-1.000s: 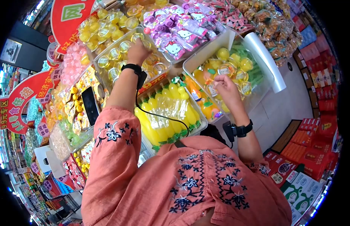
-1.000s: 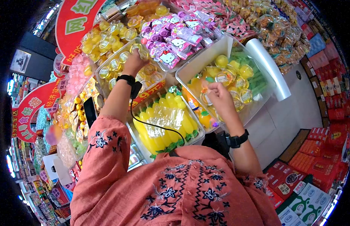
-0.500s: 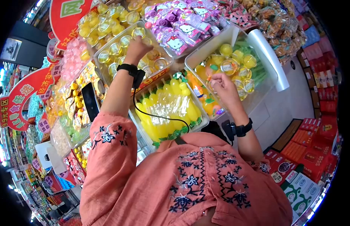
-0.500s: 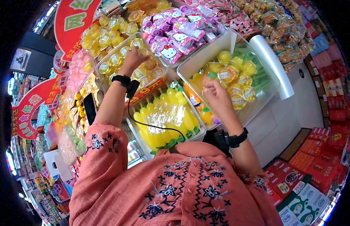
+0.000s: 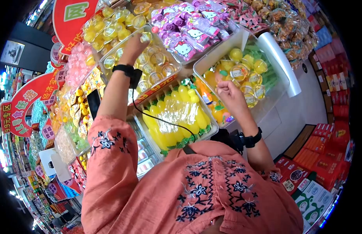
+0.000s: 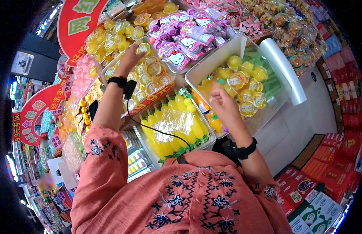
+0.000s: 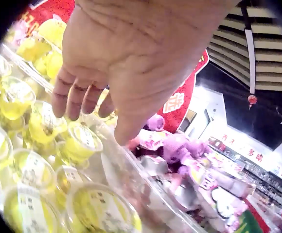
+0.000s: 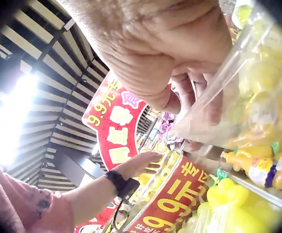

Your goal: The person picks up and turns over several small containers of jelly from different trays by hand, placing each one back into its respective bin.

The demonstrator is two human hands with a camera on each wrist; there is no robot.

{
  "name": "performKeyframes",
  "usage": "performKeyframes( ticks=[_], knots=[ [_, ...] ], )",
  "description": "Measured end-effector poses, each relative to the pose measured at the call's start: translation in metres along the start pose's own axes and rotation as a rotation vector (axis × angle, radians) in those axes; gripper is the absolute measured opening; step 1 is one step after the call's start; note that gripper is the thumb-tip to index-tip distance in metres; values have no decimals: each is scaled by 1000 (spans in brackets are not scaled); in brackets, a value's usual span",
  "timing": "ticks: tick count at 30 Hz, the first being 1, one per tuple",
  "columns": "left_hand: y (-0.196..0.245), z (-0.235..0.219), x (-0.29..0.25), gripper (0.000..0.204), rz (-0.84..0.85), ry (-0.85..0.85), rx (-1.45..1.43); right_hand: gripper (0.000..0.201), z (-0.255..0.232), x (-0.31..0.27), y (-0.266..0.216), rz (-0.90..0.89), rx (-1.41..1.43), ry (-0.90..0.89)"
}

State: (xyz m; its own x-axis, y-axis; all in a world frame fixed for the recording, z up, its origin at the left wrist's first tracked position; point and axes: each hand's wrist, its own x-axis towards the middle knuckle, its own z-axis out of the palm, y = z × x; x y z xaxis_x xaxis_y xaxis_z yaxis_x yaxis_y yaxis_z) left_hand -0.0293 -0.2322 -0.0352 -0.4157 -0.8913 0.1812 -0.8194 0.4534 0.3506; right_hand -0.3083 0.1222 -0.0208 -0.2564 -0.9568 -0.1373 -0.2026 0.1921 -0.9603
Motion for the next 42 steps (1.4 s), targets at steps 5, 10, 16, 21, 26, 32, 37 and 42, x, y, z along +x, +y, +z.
performKeyframes(
  ticks=[5,10,16,21,26,32,37,42],
  knots=[
    [-1,4,22,59,36,-71,253,25,10,3,-24,-115,-78,49],
    [15,19,25,63,-56,-103,519,23,19,10,-38,-181,-136,35],
    [21,18,26,76,-95,-118,534,25,22,19,-49,-168,-155,-8],
    [16,13,28,77,-46,-177,556,25,24,31,-50,-168,-115,-3],
    [3,14,29,72,150,-190,477,26,26,41,-57,-165,-78,-46],
    [10,11,38,74,67,-211,554,27,28,48,-59,-168,-65,-72],
    [13,10,31,73,38,-171,583,28,26,46,-52,-144,-33,-62],
    [6,7,23,72,145,-198,546,28,26,45,-49,-106,-28,-60]
  ],
)
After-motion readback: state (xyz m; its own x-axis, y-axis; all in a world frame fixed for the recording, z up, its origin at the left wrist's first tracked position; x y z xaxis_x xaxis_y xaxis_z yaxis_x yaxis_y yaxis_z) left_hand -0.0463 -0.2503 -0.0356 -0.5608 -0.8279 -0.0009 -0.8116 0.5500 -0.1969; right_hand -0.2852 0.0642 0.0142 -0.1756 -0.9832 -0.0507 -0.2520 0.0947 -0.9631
